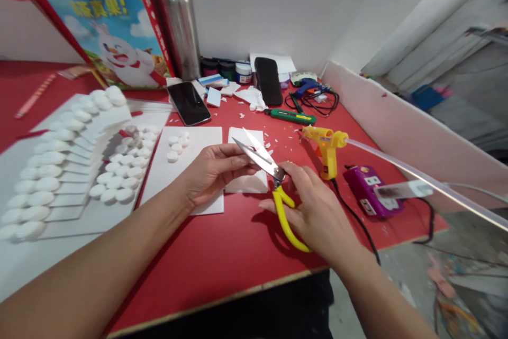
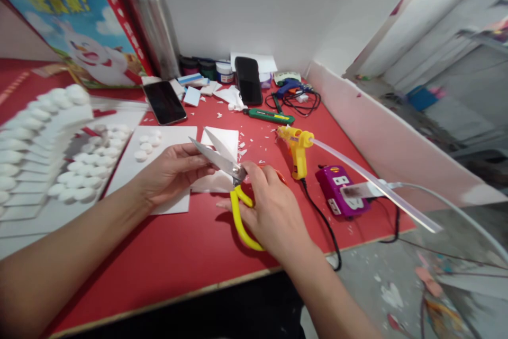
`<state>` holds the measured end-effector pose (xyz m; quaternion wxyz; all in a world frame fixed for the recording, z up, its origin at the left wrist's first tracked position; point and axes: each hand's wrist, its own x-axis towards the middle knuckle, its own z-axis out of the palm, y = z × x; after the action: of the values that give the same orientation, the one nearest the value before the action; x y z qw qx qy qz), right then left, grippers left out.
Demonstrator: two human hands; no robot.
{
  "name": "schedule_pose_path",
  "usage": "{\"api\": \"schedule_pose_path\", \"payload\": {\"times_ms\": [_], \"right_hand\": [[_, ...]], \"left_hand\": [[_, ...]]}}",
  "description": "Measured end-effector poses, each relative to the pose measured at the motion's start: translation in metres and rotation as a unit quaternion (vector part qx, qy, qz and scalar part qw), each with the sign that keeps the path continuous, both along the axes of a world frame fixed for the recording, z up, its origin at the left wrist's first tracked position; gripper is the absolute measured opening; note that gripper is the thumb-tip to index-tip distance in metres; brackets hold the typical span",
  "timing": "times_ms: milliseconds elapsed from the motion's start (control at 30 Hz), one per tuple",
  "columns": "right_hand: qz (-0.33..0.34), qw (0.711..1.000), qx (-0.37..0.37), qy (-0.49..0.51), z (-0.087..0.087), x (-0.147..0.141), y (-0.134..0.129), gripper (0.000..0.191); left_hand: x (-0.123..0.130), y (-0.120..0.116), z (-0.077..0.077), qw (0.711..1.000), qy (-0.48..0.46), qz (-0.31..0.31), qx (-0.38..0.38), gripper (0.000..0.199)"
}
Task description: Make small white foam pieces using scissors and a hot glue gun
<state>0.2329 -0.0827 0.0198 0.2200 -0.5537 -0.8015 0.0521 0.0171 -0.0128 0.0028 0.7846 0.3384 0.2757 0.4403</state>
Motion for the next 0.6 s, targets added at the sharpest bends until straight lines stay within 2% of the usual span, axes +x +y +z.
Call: {"api": "schedule_pose_path", "payload": {"times_ms": [167, 300, 433, 600], "right_hand": [[-0.016, 0.998, -0.021, 0.056, -0.001, 0.000, -0.002, 0.044], [-0.132, 0.985, -0.070, 0.085, 0.007, 0.006, 0.007, 0.042], [-0.179, 0.979, -0.097, -0.028, 0.010, 0.009, 0.021, 0.041], [-0.173, 0.959, -0.125, -0.187, 0.015, -0.004, 0.023, 0.027]], "left_hand": [[-0.001, 0.000, 0.000, 0.999, 0.007, 0.008, -0.038, 0.018], [-0.002, 0.000, 0.002, 0.999, 0.011, 0.007, -0.029, 0.018], [-0.004, 0.001, 0.001, 1.000, 0.027, 0.009, -0.010, 0.025], [-0.003, 0.000, 0.000, 0.995, 0.073, 0.042, 0.058, 0.027]]}}
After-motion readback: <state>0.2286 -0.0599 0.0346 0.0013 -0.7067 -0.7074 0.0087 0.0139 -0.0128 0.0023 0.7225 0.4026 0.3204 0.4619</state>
